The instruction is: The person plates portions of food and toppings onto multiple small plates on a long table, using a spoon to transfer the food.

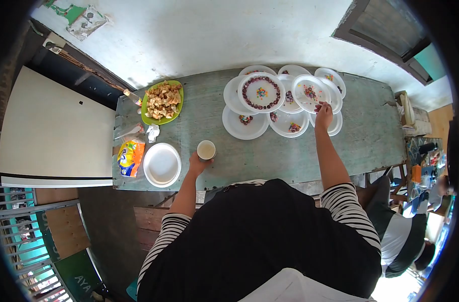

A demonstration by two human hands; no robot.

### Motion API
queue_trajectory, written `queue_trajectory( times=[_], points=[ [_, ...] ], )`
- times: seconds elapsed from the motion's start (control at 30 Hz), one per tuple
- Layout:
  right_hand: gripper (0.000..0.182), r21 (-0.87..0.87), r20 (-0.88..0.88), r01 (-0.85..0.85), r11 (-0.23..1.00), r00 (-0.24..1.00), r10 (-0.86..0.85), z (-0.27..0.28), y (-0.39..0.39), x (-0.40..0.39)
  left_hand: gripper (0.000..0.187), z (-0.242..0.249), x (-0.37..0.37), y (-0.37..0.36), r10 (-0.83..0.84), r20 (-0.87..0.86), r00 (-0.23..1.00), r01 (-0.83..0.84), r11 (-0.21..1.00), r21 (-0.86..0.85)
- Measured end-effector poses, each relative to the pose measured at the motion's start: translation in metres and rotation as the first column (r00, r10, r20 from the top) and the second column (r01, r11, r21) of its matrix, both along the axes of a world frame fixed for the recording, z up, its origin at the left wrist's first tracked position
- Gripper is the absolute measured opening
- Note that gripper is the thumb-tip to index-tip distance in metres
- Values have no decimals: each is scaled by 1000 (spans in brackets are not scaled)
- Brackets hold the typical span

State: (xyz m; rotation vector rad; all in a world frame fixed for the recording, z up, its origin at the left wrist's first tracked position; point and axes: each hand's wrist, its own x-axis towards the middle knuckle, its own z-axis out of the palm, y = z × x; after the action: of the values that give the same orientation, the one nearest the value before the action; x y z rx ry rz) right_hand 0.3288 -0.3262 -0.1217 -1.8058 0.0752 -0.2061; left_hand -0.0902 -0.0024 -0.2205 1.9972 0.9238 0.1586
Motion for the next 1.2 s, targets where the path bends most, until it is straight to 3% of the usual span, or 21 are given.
queue_trajectory(
  times=[0.23,0.5,0.67,0.87,1.2],
  points=[
    [33,-22,50,-4,1000,999,5,15,6,40,64,-8,-3,4,-20,22,1000,21,999,-27],
    [33,-6,65,146,989,987,-145,39,-26,76,61,-3,1,3,0,-12,1000,-1,1000,-25],
    [34,-132,90,225,965,973,-215,55,-35,77,59,-9,2,6,-5,19,1000,6,998,-67],
    [34,-273,103,211,939,976,-190,58,-40,95,60,-12,2,10,-23,-8,1000,23,996,-86],
    [34,-248,80,129,960,990,-112,57,-43,102,64,-13,0,7,7,-2,1000,-7,998,-65]
  ],
)
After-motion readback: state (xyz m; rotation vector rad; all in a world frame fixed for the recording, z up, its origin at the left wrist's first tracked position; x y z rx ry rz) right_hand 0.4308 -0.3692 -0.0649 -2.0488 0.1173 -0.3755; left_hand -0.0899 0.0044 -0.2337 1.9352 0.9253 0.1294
